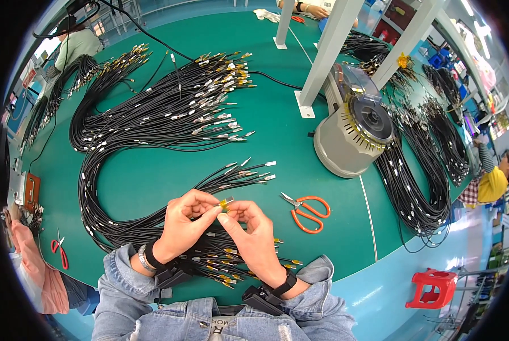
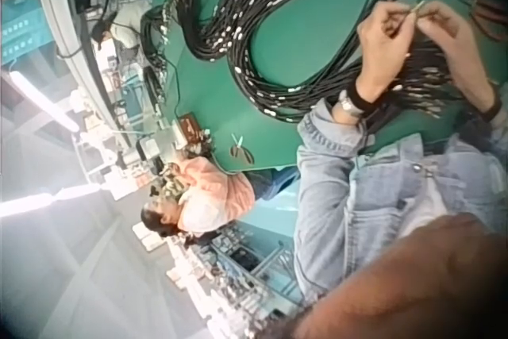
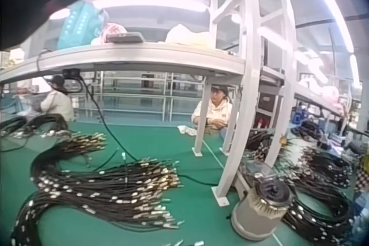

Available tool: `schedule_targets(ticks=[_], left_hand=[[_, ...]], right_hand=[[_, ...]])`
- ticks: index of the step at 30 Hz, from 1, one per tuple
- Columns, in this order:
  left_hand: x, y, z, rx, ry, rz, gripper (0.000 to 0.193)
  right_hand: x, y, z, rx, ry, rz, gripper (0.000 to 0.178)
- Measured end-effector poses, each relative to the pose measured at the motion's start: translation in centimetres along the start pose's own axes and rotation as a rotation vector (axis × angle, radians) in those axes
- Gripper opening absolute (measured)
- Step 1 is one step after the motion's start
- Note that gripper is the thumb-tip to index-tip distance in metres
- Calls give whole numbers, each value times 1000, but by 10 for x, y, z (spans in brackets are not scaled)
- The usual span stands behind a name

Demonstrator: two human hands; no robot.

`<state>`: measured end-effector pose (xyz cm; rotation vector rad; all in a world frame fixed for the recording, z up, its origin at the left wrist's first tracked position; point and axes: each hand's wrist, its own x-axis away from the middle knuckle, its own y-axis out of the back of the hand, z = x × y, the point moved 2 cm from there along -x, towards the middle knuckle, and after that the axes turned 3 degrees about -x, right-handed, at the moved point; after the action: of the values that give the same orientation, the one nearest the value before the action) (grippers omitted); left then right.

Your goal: The person picks up a cable from a bundle and applies a piece of tape to the connector by hand. They press the tape into place, use shears to trim the excess, and then set the finished cable back onto the table.

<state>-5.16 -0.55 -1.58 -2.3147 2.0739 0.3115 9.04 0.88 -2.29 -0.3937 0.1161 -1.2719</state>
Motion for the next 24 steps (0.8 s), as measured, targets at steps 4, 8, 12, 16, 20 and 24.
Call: schedule_targets(ticks=[4,8,12,16,20,24], left_hand=[[0,0,0,-2,-12,2,10],[0,0,0,-78,-46,6,8],[2,-1,-1,-171,-90,15,7],[4,-4,-3,-151,-60,16,8],[6,-6,-7,-109,5,29,8],[7,-6,-6,-32,116,49,9]], right_hand=[[-1,5,-2,44,15,10,9],[-1,5,-1,28,24,9,6],[0,4,-1,29,37,12,6],[-1,2,-3,-12,60,0,5],[0,2,-5,-8,81,-5,4],[0,2,-5,-15,80,-19,3]])
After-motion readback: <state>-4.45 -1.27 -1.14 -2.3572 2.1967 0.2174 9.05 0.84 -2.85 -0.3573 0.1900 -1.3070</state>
